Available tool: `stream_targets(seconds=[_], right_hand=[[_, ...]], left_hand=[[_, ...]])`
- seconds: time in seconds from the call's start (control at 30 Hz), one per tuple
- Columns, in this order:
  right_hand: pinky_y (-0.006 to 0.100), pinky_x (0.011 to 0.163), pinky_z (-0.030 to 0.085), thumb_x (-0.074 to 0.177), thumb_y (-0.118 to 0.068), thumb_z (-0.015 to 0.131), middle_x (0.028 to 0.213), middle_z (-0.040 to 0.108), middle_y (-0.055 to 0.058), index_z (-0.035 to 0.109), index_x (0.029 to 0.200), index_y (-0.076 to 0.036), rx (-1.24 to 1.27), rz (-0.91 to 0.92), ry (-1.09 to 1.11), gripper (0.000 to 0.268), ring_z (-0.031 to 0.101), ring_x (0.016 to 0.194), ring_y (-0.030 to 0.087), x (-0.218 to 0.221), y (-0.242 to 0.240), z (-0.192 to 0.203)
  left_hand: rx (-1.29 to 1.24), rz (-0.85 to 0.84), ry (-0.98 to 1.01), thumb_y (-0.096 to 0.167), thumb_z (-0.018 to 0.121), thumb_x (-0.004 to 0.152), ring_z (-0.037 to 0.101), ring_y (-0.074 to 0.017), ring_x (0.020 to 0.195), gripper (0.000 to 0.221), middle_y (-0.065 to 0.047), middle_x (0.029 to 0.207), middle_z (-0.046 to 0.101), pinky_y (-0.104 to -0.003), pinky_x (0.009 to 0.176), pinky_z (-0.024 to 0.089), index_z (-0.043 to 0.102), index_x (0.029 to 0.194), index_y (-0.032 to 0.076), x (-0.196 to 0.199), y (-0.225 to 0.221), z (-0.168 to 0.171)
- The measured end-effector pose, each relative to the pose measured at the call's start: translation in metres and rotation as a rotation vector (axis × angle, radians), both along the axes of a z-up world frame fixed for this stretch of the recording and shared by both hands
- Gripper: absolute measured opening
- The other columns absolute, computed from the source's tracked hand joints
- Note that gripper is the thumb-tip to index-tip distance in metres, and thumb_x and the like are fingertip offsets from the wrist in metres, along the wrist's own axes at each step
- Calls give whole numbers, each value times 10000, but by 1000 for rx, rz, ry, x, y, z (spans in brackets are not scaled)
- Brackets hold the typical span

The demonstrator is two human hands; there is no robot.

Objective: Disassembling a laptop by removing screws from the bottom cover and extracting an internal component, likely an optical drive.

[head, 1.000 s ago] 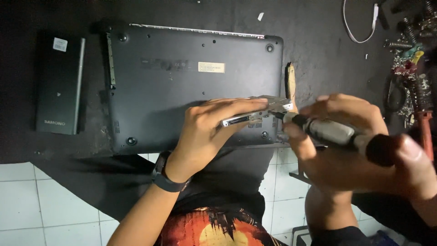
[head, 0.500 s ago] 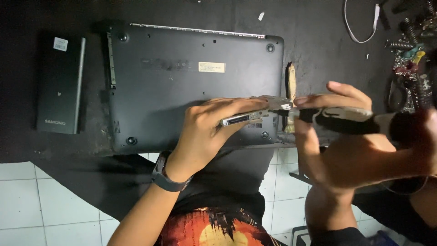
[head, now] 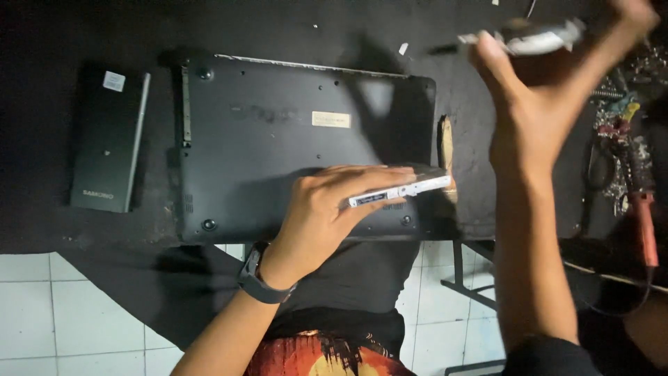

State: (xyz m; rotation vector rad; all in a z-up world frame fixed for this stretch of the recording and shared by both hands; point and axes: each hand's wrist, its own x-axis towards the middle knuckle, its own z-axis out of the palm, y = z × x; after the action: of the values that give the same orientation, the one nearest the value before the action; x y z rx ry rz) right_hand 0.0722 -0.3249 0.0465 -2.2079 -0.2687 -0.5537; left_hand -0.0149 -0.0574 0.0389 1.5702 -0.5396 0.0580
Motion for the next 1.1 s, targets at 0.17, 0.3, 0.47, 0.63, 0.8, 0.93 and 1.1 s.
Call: stream_targets(seconds=[0.17,0.3,0.47,0.63,0.8,0.93,1.1], right_hand=[[301,949,434,1050,2,835,1123,532,43,466,1179,-124,243,279,124,411,514,1036,154,73,59,-18],[258,788,432,985,8,923,958,533,5,451,989,-135,216,325,237,493,536,883,110,93,73,-42],[257,678,384,968,-152,960,927,525,-3,437,964,-132,39,206,305,523,453,759,89,90,72,-41],[304,684,422,1024,-155,903,871,583,47,451,967,-67,-269,284,295,464,522,783,147,85,71,-25],[410,778,413,1007,-253,644,1030,690,15,564,1560,-292,-1143,477,-124,560,638,627,279,96,69,-22],[468,832,448,1001,-247,568,1230,732,92,546,1586,-322,-1172,508,-77,590,718,638,345,101,76,-24],[457,782,489,798,-79,599,1065,691,65,427,1660,-337,-1279,538,43,916,710,581,323,98,90,-13]], left_hand=[[17,10,-24,-18,777,942,761,-252,1191,354,-57,1276,733,-377,1087,631,669,1265,77,0,0,-2],[59,9,6,4,753,960,758,-250,1206,370,-28,1294,732,-384,1076,628,660,1298,122,-1,1,-5],[65,12,-16,6,739,975,755,-252,1215,373,-16,1299,733,-390,1103,617,657,1313,142,-2,2,-12],[47,20,3,39,742,972,770,-239,1174,351,-27,1283,741,-376,1062,633,664,1298,145,1,2,-9],[52,5,1,37,727,984,763,-243,1196,360,-17,1321,722,-389,1079,627,650,1320,142,0,3,-8],[35,1,-14,25,724,987,755,-230,1208,341,-20,1309,727,-372,1086,612,658,1303,132,0,3,-6],[36,13,-12,20,717,990,761,-242,1207,344,-14,1296,736,-390,1102,607,660,1302,150,-3,2,-8]])
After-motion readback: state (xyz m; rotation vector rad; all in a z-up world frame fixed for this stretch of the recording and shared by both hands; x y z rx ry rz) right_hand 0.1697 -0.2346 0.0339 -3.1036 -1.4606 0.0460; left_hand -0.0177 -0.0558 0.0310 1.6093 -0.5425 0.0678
